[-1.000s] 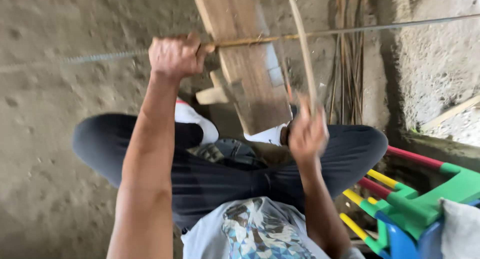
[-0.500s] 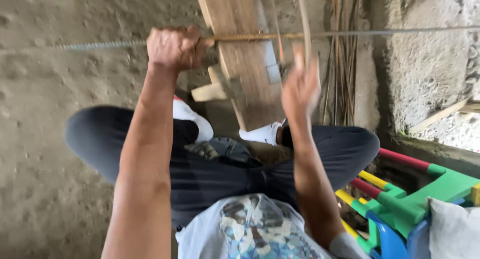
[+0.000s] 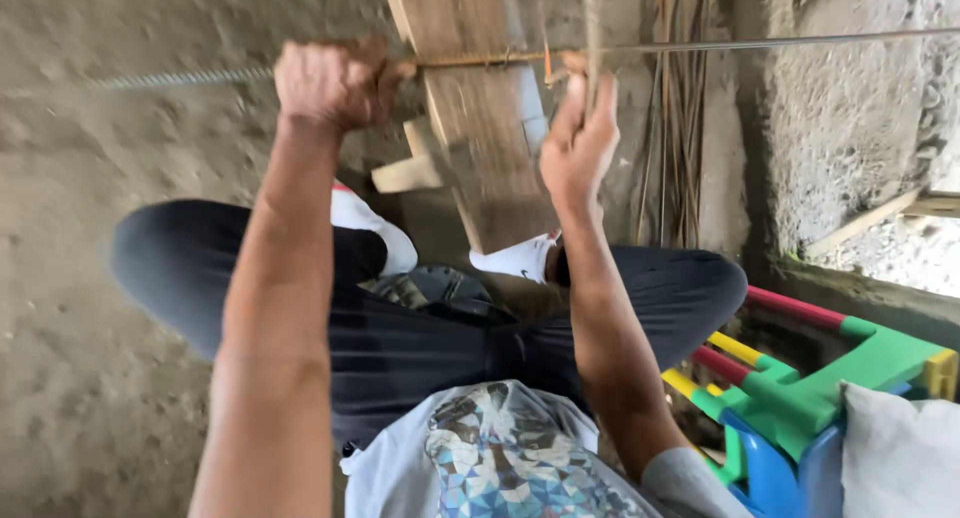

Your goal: Rotating a metal rod using a manual bow-drill technique against a wooden block.

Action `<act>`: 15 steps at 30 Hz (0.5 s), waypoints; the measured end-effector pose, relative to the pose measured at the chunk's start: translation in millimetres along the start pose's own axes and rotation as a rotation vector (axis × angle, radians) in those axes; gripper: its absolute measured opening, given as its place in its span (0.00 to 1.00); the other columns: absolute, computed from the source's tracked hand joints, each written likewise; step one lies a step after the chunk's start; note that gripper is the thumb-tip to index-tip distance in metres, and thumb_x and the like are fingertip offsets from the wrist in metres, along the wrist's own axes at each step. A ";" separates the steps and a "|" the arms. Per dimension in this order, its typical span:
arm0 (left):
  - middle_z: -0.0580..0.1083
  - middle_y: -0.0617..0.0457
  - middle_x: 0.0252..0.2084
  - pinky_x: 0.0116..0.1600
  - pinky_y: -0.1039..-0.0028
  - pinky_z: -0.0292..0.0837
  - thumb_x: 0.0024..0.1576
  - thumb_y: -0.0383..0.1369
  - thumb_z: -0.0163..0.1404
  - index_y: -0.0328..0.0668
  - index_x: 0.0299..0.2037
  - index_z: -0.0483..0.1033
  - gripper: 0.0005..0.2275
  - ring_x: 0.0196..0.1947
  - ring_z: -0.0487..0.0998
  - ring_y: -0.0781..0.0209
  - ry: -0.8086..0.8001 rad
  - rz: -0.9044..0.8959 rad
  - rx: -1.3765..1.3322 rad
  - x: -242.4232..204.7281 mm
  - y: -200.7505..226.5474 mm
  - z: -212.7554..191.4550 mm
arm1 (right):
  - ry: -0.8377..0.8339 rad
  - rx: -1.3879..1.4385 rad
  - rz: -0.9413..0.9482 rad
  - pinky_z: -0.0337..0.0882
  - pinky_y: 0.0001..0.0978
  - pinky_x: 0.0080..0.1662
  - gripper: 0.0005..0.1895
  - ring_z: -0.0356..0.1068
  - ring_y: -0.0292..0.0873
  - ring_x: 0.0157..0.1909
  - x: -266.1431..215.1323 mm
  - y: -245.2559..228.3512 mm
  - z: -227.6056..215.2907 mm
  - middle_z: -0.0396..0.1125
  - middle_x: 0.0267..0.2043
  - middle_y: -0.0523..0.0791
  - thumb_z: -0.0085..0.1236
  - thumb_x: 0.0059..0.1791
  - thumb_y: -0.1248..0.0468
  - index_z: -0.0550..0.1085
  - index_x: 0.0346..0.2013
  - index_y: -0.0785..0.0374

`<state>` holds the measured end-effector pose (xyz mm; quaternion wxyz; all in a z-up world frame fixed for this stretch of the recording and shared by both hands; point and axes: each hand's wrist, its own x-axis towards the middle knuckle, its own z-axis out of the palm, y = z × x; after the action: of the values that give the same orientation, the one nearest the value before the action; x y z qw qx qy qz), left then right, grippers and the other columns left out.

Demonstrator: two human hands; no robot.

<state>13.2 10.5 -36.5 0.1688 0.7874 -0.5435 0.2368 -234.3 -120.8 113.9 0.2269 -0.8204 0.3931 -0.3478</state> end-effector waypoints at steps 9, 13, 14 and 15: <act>0.78 0.27 0.41 0.51 0.48 0.66 0.62 0.73 0.21 0.45 0.44 0.84 0.44 0.45 0.78 0.28 -0.596 -0.376 -0.344 32.0 2.4 -31.2 | -0.057 0.622 0.420 0.52 0.23 0.17 0.25 0.46 0.29 0.16 15.8 7.6 7.4 0.46 0.19 0.36 0.39 0.57 0.45 0.73 0.52 0.61; 0.77 0.33 0.46 0.50 0.43 0.67 0.66 0.61 0.28 0.38 0.45 0.79 0.34 0.45 0.77 0.32 -0.777 -0.650 -0.402 55.5 1.2 -27.3 | -0.041 0.023 -0.137 0.65 0.34 0.36 0.16 0.61 0.48 0.37 -2.0 84.3 23.7 0.61 0.41 0.50 0.43 0.59 0.63 0.63 0.58 0.69; 0.75 0.33 0.54 0.58 0.41 0.65 0.68 0.53 0.31 0.37 0.56 0.78 0.29 0.53 0.75 0.31 -0.809 -0.719 -0.397 58.4 1.6 -24.3 | 0.113 -0.556 -0.519 0.77 0.48 0.55 0.28 0.71 0.67 0.56 -10.6 111.9 31.1 0.64 0.60 0.66 0.55 0.57 0.70 0.55 0.66 0.80; 0.75 0.33 0.54 0.58 0.41 0.65 0.68 0.53 0.31 0.37 0.56 0.78 0.29 0.53 0.75 0.31 -0.813 -0.719 -0.402 61.6 3.3 -26.4 | 0.109 -0.561 -0.519 0.77 0.48 0.55 0.28 0.71 0.67 0.56 -22.9 83.6 7.9 0.64 0.60 0.66 0.55 0.57 0.70 0.55 0.66 0.80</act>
<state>23.4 -24.7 19.7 0.1625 0.9029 -0.2972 -0.2647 -279.4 -150.8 45.8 -0.1231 -0.9030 0.2638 -0.3158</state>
